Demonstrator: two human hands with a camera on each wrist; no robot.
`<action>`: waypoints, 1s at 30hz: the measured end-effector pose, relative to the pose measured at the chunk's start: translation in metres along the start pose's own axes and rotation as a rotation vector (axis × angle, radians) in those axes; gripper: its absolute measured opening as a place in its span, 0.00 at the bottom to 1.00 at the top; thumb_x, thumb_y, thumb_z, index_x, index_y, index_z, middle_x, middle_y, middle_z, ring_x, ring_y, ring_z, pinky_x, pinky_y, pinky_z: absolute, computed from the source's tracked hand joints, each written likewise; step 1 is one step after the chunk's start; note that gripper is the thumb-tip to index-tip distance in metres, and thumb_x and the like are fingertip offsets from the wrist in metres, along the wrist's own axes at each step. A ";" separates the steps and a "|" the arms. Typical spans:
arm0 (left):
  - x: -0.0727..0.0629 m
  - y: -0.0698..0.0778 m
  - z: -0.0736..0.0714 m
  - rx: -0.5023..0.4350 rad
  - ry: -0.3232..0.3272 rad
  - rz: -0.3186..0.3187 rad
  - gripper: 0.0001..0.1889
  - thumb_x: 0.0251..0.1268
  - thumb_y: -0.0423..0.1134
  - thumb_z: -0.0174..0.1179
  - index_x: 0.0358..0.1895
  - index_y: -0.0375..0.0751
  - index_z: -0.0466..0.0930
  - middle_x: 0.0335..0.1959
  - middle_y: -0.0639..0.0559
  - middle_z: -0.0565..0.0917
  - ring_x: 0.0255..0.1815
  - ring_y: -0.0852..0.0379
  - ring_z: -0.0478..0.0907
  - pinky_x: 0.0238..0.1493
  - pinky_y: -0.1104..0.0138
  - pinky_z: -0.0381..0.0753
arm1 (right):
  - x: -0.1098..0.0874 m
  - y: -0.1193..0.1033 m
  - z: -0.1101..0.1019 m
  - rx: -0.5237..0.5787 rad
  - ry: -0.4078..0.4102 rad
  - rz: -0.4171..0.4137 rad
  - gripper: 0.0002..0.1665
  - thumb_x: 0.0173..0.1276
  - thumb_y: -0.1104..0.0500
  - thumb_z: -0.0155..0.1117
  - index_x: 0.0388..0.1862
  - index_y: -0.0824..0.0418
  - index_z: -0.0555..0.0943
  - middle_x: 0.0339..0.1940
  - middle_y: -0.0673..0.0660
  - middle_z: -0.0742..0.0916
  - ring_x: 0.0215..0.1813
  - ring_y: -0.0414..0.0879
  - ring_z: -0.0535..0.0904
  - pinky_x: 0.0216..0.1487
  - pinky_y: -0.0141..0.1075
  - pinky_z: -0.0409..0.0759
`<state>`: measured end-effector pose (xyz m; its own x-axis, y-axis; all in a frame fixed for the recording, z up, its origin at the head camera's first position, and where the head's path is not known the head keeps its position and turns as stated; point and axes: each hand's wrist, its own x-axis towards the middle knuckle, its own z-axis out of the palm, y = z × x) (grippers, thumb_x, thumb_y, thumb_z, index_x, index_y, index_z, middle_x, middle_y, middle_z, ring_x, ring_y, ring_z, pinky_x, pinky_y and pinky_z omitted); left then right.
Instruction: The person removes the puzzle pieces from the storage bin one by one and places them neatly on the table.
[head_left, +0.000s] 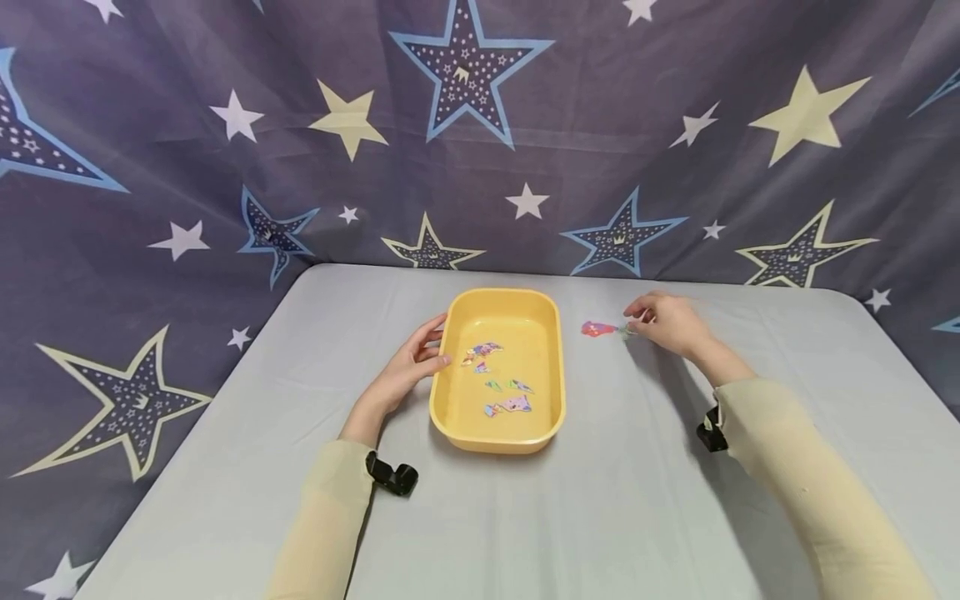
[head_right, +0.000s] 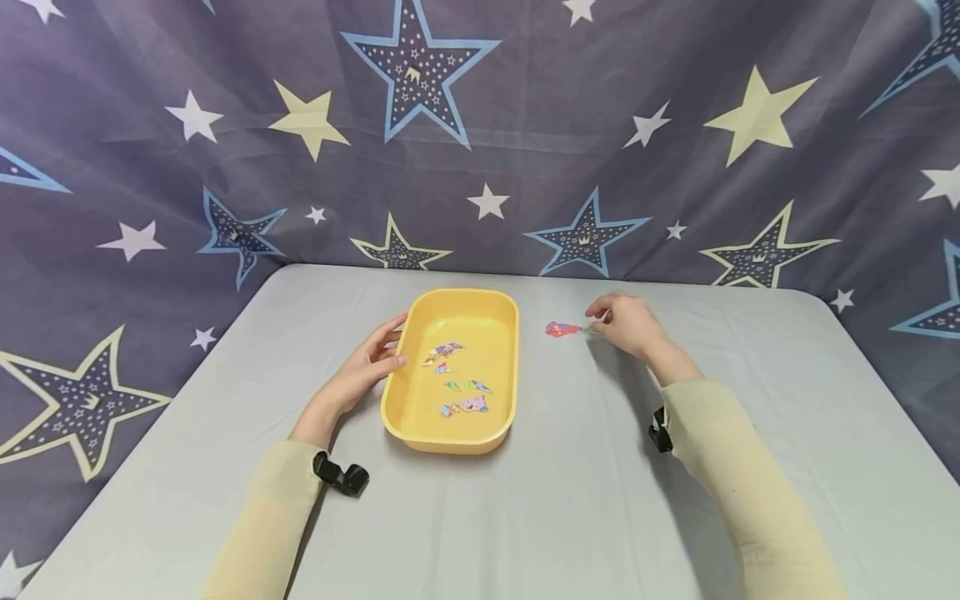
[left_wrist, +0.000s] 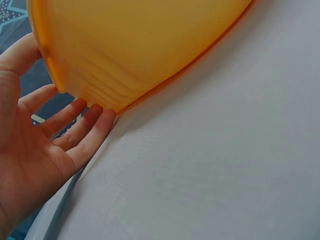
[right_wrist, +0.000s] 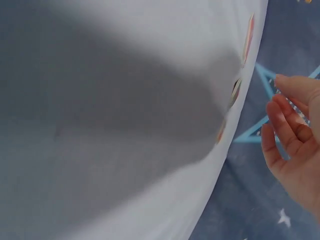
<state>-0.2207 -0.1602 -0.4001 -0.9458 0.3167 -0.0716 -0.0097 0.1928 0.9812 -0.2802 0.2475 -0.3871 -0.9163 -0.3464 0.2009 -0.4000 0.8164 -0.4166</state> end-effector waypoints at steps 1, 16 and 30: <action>0.000 0.000 0.000 -0.002 0.001 -0.002 0.35 0.60 0.32 0.54 0.71 0.49 0.51 0.65 0.37 0.60 0.60 0.42 0.66 0.51 0.61 0.73 | 0.001 -0.003 0.001 0.003 0.005 -0.020 0.11 0.55 0.64 0.62 0.38 0.65 0.82 0.34 0.60 0.83 0.34 0.50 0.77 0.35 0.39 0.73; -0.002 -0.002 -0.001 -0.005 0.007 -0.005 0.36 0.60 0.33 0.54 0.71 0.50 0.51 0.65 0.37 0.60 0.61 0.41 0.65 0.51 0.61 0.73 | 0.009 -0.050 0.013 0.037 0.020 -0.174 0.09 0.55 0.61 0.65 0.36 0.61 0.83 0.31 0.54 0.82 0.32 0.46 0.78 0.34 0.36 0.73; 0.000 -0.002 -0.001 0.000 0.004 -0.002 0.35 0.60 0.33 0.54 0.71 0.50 0.51 0.65 0.38 0.60 0.62 0.40 0.64 0.50 0.61 0.73 | 0.012 -0.093 0.022 0.102 -0.032 -0.238 0.10 0.57 0.60 0.63 0.39 0.59 0.83 0.34 0.51 0.82 0.35 0.42 0.76 0.36 0.35 0.76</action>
<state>-0.2207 -0.1614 -0.4017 -0.9472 0.3122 -0.0729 -0.0116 0.1938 0.9810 -0.2547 0.1575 -0.3653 -0.7954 -0.5392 0.2768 -0.6032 0.6598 -0.4480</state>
